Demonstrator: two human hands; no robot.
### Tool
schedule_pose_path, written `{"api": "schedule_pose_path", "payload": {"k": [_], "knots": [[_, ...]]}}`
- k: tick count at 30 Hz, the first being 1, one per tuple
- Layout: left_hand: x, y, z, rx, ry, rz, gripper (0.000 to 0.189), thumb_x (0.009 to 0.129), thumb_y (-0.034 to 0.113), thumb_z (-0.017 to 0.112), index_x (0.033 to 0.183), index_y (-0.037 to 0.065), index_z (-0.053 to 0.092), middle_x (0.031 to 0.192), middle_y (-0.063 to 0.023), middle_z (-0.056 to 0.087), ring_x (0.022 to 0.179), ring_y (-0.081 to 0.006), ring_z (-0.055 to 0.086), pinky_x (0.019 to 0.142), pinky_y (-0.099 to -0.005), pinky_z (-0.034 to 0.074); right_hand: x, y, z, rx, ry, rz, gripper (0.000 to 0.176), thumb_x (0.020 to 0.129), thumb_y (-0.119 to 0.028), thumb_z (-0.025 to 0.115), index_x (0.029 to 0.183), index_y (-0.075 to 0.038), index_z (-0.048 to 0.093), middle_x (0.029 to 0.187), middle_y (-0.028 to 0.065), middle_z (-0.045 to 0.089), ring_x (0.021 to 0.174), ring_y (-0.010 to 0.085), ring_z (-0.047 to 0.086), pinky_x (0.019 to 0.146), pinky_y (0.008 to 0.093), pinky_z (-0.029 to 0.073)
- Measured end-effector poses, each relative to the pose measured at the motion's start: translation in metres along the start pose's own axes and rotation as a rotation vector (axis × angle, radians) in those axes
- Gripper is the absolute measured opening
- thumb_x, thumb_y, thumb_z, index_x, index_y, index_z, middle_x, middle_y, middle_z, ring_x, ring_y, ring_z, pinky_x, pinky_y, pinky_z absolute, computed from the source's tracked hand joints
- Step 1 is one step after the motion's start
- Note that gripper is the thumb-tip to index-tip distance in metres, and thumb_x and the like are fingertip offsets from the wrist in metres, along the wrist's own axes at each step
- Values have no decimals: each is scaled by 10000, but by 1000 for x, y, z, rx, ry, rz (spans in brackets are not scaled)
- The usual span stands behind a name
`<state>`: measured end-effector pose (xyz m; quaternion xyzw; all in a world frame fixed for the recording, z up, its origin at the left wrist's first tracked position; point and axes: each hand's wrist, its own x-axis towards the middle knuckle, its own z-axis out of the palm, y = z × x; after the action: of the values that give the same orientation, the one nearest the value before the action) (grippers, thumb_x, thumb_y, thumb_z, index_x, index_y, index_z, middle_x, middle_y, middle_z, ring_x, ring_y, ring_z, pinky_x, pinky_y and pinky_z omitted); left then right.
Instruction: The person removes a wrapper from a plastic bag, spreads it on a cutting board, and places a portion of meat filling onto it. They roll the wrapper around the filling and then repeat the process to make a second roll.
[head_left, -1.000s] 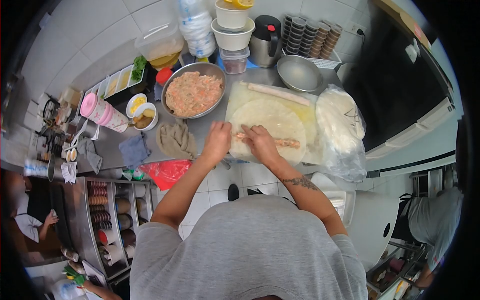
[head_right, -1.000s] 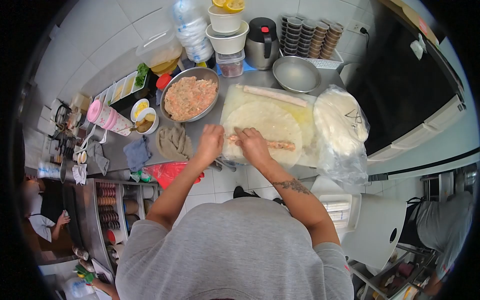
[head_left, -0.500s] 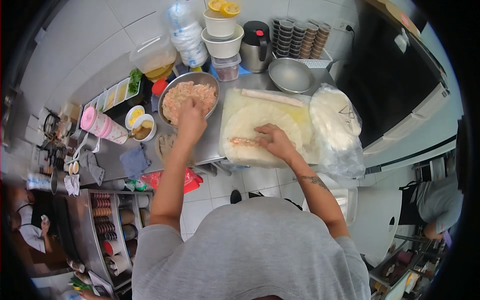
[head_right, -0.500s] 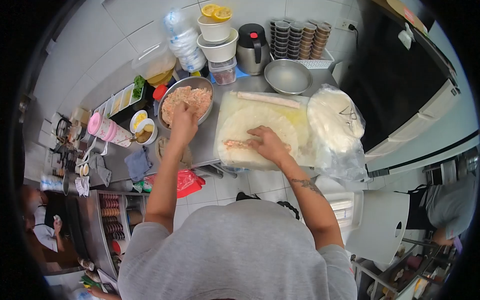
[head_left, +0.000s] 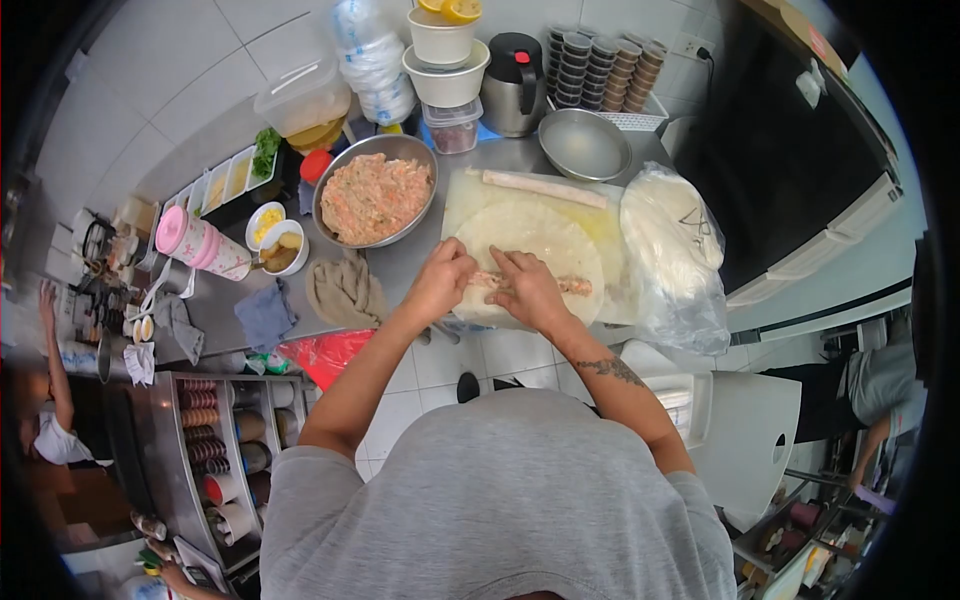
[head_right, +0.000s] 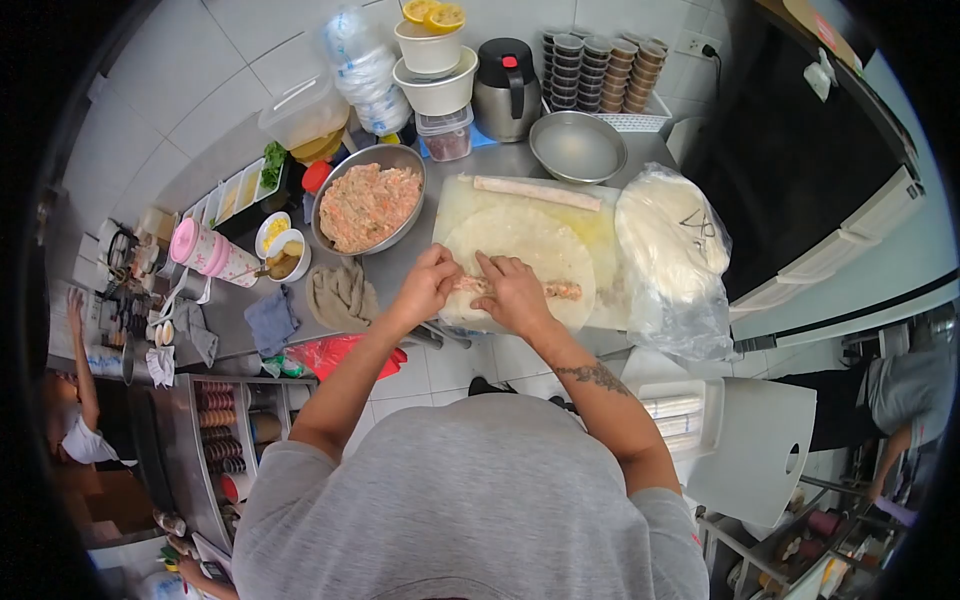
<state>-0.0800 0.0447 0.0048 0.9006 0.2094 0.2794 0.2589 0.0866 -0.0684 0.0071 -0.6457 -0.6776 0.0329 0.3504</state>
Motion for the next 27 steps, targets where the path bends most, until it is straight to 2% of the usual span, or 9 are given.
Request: {"api": "schedule_pose_path", "payload": {"k": [3,6,9,12,15,18,21,25,27], "knots": [[6,15,-3,57,32,105,149,775,42,660,923,39,642,936,-101,543,916,-313,529,805,-413,458,-2,11,3,12,-214,29,703,692,-162,784,1328,-45,509,1132,132,586,1045,309,542,899,406,437],[2,3,10,52,-126,106,200,778,73,676,972,40,644,981,-112,550,948,-317,531,831,-419,454,-5,5,-15,99,-150,89,701,687,-151,788,1324,-42,516,1134,157,586,1072,327,535,932,408,427],[-3,-1,10,69,-155,63,244,787,88,682,1022,36,641,1004,-115,556,971,-319,529,862,-418,447,-14,5,-43,94,89,63,531,727,-127,768,1220,-20,601,1092,156,607,1036,295,576,921,373,450],[-7,10,1,-43,3,19,234,795,89,682,1018,27,646,1003,-112,560,978,-320,527,869,-406,446,-39,14,-79,506,63,398,384,808,-127,723,1161,-3,636,1082,148,632,1007,241,612,891,326,478],[-12,-9,-1,29,-96,49,287,789,87,701,1068,43,650,1034,-109,556,987,-317,529,864,-394,446,-75,28,-115,894,-353,683,358,864,-164,693,1166,17,624,1103,136,643,1003,207,620,876,307,493],[-15,-20,2,-7,-134,30,322,788,93,707,1099,39,641,1055,-130,541,999,-312,535,869,-382,445,-111,42,-103,772,-737,698,386,882,-220,686,1177,19,616,1118,125,651,1013,206,615,898,313,484],[-15,-16,-3,-14,-98,30,395,778,89,716,1157,37,619,1050,-147,540,1000,-310,545,872,-364,446,-135,50,-56,497,-591,754,445,877,-265,692,1200,27,599,1137,111,650,1033,206,606,908,323,478],[-16,-2,-16,-23,-75,-74,532,765,-67,595,1280,52,538,1060,-162,543,979,-314,568,853,-357,461,-128,39,-25,1179,-356,894,451,867,-298,710,1200,-9,616,1156,117,649,1087,175,589,861,321,485],[-16,3,-18,-45,-93,-134,632,739,-143,510,1337,58,488,1064,-162,544,972,-308,581,833,-353,471,-125,38,-19,1322,-303,971,331,886,-242,693,1125,-18,652,1109,96,664,1026,159,612,829,312,485]]}}
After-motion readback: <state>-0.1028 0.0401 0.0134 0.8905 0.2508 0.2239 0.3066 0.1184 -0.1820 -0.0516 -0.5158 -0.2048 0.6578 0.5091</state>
